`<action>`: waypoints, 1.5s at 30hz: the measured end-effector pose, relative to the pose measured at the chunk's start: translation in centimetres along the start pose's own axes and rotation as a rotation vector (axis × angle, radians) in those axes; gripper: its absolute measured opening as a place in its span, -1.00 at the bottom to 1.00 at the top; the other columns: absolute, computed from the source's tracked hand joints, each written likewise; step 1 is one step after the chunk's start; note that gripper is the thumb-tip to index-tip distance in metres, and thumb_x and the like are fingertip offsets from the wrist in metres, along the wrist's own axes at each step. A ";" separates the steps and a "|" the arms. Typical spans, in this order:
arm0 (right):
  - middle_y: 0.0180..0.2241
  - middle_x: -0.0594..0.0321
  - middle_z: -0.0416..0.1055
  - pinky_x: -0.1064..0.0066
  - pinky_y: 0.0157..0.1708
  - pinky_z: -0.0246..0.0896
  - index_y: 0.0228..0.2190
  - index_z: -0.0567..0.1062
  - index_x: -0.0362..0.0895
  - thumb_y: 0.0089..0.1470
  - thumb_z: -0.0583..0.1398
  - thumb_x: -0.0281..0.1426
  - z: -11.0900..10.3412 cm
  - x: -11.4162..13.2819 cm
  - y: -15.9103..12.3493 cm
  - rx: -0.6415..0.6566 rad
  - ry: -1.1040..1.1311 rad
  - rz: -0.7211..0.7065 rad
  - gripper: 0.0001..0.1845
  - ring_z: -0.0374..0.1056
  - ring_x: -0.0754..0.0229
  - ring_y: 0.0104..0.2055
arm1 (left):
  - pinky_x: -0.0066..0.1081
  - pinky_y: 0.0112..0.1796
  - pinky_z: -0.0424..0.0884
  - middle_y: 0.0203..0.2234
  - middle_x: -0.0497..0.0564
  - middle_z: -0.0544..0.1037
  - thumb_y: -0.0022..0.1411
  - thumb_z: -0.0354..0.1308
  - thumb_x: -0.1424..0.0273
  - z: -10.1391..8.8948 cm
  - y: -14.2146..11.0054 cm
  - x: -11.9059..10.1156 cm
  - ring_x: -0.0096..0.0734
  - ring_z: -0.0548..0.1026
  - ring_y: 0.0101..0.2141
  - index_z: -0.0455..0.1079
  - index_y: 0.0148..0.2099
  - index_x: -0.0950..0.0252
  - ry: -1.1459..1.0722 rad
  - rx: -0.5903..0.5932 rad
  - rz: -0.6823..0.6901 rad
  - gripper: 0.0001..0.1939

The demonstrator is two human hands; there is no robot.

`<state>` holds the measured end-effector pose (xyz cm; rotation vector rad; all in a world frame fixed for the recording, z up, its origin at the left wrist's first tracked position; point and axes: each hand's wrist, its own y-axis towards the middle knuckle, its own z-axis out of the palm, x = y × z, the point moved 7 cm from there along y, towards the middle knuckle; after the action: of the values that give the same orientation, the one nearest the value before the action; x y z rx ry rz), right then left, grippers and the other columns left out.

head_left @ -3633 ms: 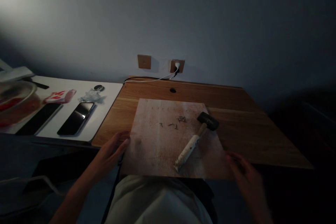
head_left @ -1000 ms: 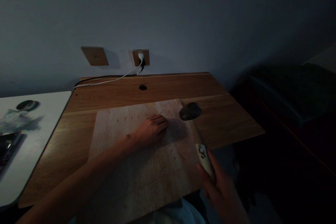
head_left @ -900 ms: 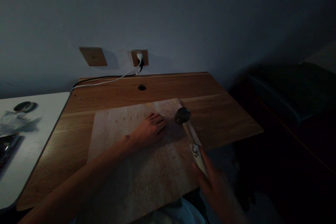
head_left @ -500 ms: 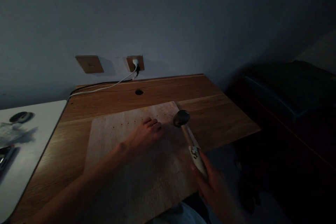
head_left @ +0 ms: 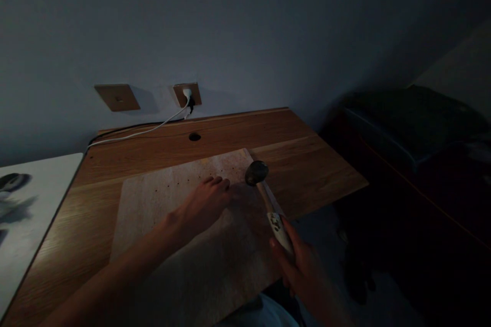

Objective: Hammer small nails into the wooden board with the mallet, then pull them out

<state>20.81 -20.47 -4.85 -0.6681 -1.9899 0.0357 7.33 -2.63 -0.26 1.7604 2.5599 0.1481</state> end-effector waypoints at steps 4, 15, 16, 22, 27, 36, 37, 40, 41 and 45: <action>-0.77 0.43 0.28 0.46 -0.80 0.13 0.31 0.33 -0.20 0.25 0.10 0.03 -0.1 0.1 0.0 -0.023 0.021 0.022 -0.22 0.31 0.14 -0.76 | -0.18 -0.15 0.41 -0.24 0.10 0.59 0.24 0.24 0.54 -1.0 -0.2 2.3 -0.09 0.55 -0.18 0.48 -0.08 0.29 0.007 -0.021 -0.089 -0.80; -0.75 0.46 0.27 0.50 -0.79 0.11 0.31 0.31 -0.20 0.24 0.08 0.03 -0.1 0.9 -0.3 -0.035 0.030 0.034 -0.20 0.27 0.20 -0.77 | -0.24 -0.15 0.38 -0.31 0.06 0.57 0.17 0.34 0.50 0.2 1.1 2.0 -0.15 0.54 -0.18 0.52 -0.17 0.26 -0.036 0.059 0.021 -0.84; -0.75 0.46 0.27 0.50 -0.79 0.10 0.32 0.30 -0.20 0.24 0.07 0.03 -0.1 0.8 -0.2 -0.029 0.029 0.033 -0.20 0.27 0.20 -0.77 | -0.24 -0.15 0.39 -0.33 0.05 0.56 0.16 0.35 0.50 0.2 1.2 2.0 -0.14 0.54 -0.19 0.51 -0.21 0.26 -0.050 0.064 0.026 -0.86; -0.75 0.47 0.27 0.49 -0.79 0.13 0.34 0.27 -0.19 0.26 0.07 0.02 -0.1 0.6 -0.2 0.005 0.027 0.029 -0.21 0.29 0.18 -0.76 | -0.32 -0.20 0.39 -0.36 0.00 0.51 0.15 0.21 0.53 -0.8 2.1 3.2 -0.28 0.50 -0.29 0.45 -0.32 0.26 -0.250 0.015 0.022 -0.93; -0.72 0.44 0.29 0.46 -0.80 0.15 0.30 0.32 -0.15 0.25 0.09 0.01 -0.1 0.2 0.0 -0.018 0.040 0.020 -0.26 0.27 0.19 -0.77 | -0.47 -0.42 0.30 -0.46 -0.08 0.47 0.02 0.17 0.48 0.0 3.6 7.0 -0.45 0.41 -0.46 0.44 -0.31 0.27 -0.671 -0.048 -0.117 -0.88; -0.74 0.47 0.26 0.49 -0.80 0.13 0.33 0.29 -0.17 0.25 0.09 0.01 0.1 0.0 -0.1 -0.008 0.064 0.046 -0.23 0.30 0.18 -0.76 | -0.47 -0.38 0.39 -0.45 -0.06 0.52 0.13 0.17 0.28 2.4 5.4 9.9 -0.45 0.46 -0.42 0.40 -0.29 0.29 -1.074 -0.296 -0.248 -0.82; -0.74 0.47 0.27 0.48 -0.79 0.13 0.32 0.29 -0.16 0.25 0.10 0.01 0.0 0.0 -0.1 -0.011 0.063 0.048 -0.23 0.30 0.18 -0.77 | -0.46 -0.36 0.40 -0.43 -0.04 0.54 0.14 0.18 0.25 2.7 5.3 9.9 -0.44 0.48 -0.41 0.40 -0.29 0.29 -1.094 -0.310 -0.264 -0.80; -0.75 0.46 0.29 0.47 -0.80 0.12 0.29 0.35 -0.15 0.23 0.12 0.01 -0.2 0.1 -0.2 -0.034 0.062 0.034 -0.25 0.28 0.18 -0.78 | -0.43 -0.31 0.45 -0.38 0.02 0.59 0.15 0.23 0.20 3.3 5.1 10.0 -0.38 0.54 -0.36 0.41 -0.25 0.30 -1.122 -0.341 -0.289 -0.74; -0.76 0.45 0.28 0.47 -0.80 0.12 0.29 0.36 -0.15 0.23 0.13 0.01 -0.3 0.2 -0.2 -0.039 0.063 0.026 -0.26 0.26 0.19 -0.79 | -0.42 -0.30 0.46 -0.36 0.02 0.60 0.15 0.25 0.20 3.4 5.0 10.0 -0.37 0.55 -0.34 0.42 -0.21 0.30 -1.126 -0.353 -0.294 -0.72; -0.77 0.47 0.26 0.47 -0.79 0.14 0.29 0.35 -0.16 0.23 0.11 0.00 -0.2 0.3 -0.2 -0.030 0.057 0.029 -0.26 0.28 0.18 -0.78 | -0.39 -0.27 0.48 -0.32 0.04 0.63 0.17 0.27 0.19 3.3 4.9 10.2 -0.34 0.58 -0.32 0.44 -0.03 0.31 -1.127 -0.362 -0.301 -0.62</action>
<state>20.78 -20.57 -4.42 -0.7099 -1.9296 0.0049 8.45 8.83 -2.83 0.8749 1.7460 -0.2908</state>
